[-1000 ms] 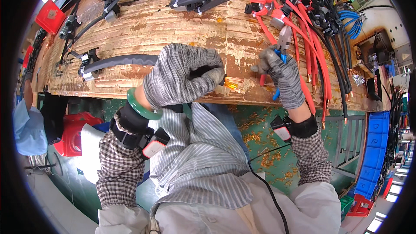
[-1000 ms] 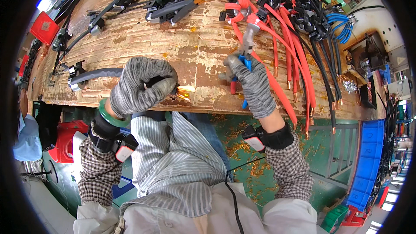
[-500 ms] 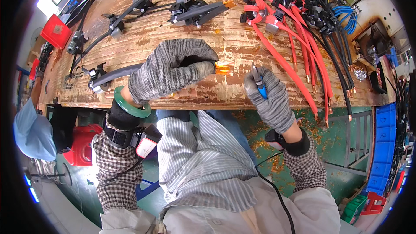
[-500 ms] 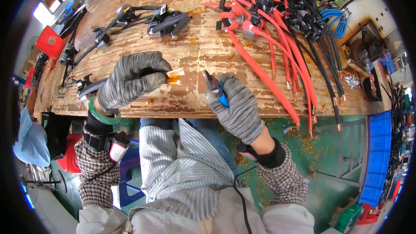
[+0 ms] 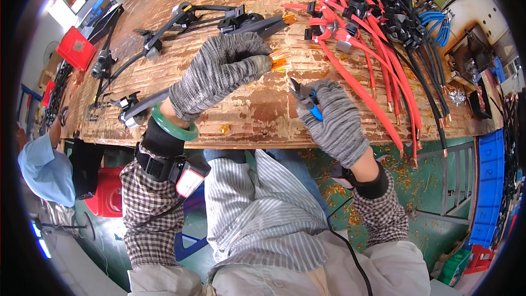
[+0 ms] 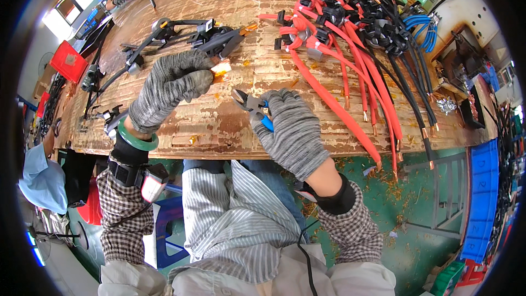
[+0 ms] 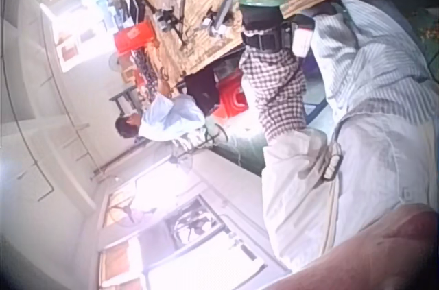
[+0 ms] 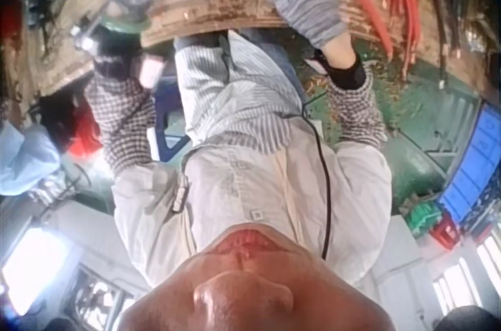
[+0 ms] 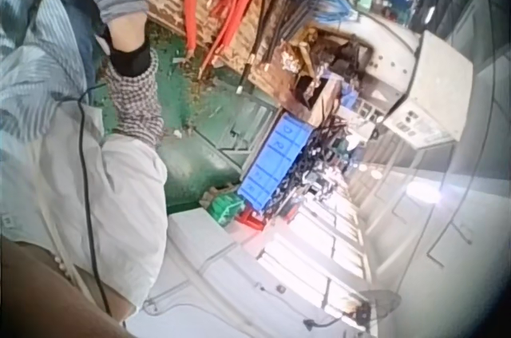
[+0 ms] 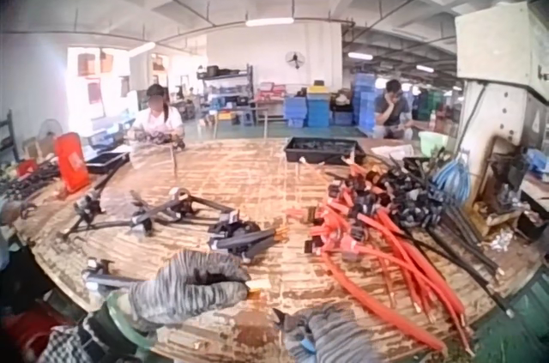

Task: Cutting and assembling industrial wire harness components at a workbench.

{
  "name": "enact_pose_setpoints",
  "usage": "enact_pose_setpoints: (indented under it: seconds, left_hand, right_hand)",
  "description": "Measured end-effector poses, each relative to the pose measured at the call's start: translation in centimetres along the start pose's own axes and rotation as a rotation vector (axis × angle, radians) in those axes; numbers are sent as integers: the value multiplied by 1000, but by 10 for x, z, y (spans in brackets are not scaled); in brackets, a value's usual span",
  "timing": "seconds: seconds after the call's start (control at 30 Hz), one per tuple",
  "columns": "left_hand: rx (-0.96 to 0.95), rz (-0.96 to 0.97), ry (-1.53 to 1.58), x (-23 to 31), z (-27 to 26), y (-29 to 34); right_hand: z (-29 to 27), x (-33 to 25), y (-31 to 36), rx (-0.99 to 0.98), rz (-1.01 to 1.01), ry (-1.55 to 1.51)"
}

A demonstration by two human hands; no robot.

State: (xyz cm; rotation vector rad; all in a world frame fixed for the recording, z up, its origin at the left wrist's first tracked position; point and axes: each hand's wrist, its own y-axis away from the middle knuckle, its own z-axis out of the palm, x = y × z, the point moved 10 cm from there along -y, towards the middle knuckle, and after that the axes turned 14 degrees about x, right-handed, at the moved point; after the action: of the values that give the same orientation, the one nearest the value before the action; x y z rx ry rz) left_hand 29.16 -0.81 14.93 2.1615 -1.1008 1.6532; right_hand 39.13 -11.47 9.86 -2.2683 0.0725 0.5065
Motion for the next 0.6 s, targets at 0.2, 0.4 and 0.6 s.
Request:
enact_pose_setpoints:
  seconds: [0.2, 0.4, 0.6]
  left_hand:
    - [-16, 18, 0, -10, 7, -4]
    - [-23, 95, 48, -12, 7, -5]
    - [-191, -61, -16, -10, 18, -4]
  right_hand:
    - [10, 1, -8, 48, 113, -28]
    - [11, -5, -11, 69, 114, -58]
    - [0, -13, -14, 169, -45, 159]
